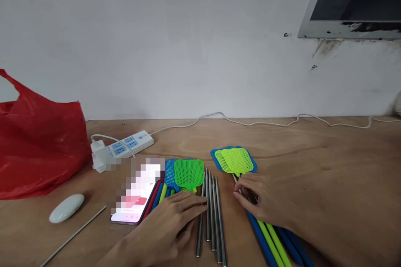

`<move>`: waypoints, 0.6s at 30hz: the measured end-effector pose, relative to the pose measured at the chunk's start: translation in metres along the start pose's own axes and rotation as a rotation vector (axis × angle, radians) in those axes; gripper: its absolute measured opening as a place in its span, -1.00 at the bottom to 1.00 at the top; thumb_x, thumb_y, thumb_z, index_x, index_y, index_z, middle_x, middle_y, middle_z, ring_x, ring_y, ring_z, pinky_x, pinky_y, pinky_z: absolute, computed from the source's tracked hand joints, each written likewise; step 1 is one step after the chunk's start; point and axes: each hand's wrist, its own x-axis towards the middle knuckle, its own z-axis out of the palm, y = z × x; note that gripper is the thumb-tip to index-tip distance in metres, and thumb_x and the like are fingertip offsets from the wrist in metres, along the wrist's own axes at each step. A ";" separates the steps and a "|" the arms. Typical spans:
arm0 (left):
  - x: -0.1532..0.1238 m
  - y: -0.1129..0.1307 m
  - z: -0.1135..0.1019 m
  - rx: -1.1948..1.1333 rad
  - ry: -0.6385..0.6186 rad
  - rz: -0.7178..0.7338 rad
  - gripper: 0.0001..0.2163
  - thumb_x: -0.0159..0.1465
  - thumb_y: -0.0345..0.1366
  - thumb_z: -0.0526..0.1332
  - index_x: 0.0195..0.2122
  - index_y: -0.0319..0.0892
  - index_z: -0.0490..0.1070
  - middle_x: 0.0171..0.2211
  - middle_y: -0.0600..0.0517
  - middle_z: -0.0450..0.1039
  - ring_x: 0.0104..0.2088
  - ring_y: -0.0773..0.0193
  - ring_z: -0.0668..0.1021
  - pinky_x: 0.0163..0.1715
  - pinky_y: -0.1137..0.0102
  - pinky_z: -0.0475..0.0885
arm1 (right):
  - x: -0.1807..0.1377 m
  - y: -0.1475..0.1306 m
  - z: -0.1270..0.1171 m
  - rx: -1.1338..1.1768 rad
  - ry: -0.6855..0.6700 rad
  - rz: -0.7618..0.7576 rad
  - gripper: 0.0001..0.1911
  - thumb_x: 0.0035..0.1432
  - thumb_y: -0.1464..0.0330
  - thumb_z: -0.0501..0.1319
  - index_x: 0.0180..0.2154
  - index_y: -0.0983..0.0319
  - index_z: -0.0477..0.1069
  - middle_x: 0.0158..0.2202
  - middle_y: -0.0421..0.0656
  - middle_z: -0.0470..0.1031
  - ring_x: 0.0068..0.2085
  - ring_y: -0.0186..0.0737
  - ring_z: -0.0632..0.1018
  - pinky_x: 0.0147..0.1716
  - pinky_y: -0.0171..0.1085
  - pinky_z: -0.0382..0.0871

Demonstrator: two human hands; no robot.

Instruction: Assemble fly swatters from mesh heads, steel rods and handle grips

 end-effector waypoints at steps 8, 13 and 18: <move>0.003 0.004 0.007 -0.101 0.077 0.024 -0.60 0.30 -0.52 0.12 0.12 -0.08 0.43 0.12 -0.02 0.50 0.12 0.18 0.52 0.15 0.25 0.43 | -0.001 -0.001 0.000 0.043 -0.032 0.004 -0.90 0.22 0.42 0.16 -0.37 0.18 0.39 -0.48 -0.22 0.40 -0.39 -0.23 0.45 -0.37 -0.27 0.22; 0.004 0.005 0.011 -0.157 0.081 0.035 -0.61 0.30 -0.52 0.12 0.13 -0.10 0.42 0.15 -0.04 0.48 0.15 0.17 0.50 0.16 0.23 0.42 | -0.002 -0.001 -0.003 -0.005 -0.032 0.031 -0.89 0.23 0.39 0.14 -0.36 0.17 0.39 -0.51 -0.22 0.36 -0.43 -0.23 0.43 -0.41 -0.25 0.20; 0.006 0.006 0.010 -0.173 0.063 0.031 -0.66 0.34 -0.51 0.13 0.09 -0.12 0.45 0.10 -0.03 0.52 0.14 0.19 0.51 0.17 0.27 0.42 | -0.002 0.006 0.000 -0.010 -0.014 0.084 -0.91 0.19 0.40 0.17 -0.39 0.17 0.34 -0.54 -0.25 0.34 -0.46 -0.26 0.41 -0.44 -0.27 0.17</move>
